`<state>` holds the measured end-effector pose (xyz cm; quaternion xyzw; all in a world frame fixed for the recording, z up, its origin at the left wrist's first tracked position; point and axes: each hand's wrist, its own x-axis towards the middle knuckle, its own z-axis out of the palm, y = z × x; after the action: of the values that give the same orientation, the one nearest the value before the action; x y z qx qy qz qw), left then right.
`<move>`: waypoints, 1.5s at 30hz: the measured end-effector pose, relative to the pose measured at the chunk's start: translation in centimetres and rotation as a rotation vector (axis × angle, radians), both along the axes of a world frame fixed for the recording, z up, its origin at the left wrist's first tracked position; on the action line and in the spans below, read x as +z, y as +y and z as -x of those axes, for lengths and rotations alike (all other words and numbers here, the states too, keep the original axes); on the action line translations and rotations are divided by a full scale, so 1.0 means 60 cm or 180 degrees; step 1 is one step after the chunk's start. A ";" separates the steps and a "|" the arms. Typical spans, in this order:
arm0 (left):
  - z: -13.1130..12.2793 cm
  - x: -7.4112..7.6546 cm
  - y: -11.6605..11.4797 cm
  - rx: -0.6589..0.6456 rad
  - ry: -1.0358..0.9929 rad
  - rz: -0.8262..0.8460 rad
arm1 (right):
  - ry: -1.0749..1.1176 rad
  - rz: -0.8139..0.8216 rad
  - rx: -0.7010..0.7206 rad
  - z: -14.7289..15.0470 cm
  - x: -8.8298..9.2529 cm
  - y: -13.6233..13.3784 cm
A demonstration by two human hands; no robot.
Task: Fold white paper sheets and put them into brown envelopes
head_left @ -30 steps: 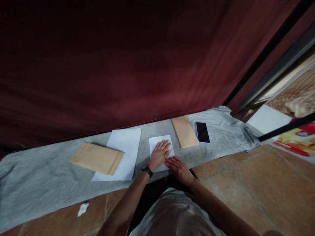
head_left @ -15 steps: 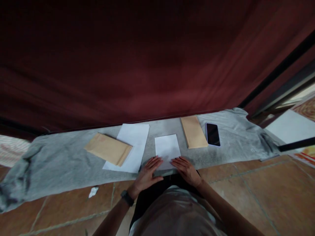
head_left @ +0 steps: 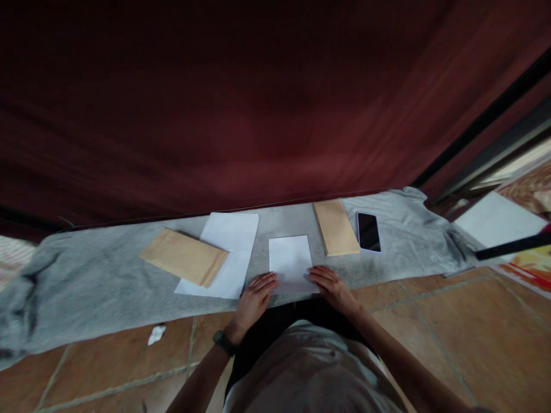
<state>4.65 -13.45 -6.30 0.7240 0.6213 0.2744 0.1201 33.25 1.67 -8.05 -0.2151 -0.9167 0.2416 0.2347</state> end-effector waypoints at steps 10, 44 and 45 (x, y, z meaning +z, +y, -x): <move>0.000 -0.004 0.016 0.0632 -0.0585 -0.0031 | -0.0180 0.0174 -0.0286 0.022 0.014 0.012; -0.019 0.041 0.179 0.2442 0.0290 0.1082 | -0.1848 0.0133 -0.2301 0.172 0.067 0.063; -0.021 0.043 0.180 0.2463 0.0361 0.1126 | -0.1851 0.0098 -0.2313 0.174 0.066 0.062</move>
<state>5.90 -2.65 -3.69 0.4198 0.8902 0.1482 0.0962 22.81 5.36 -4.06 -0.5846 -0.8059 0.0870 0.0341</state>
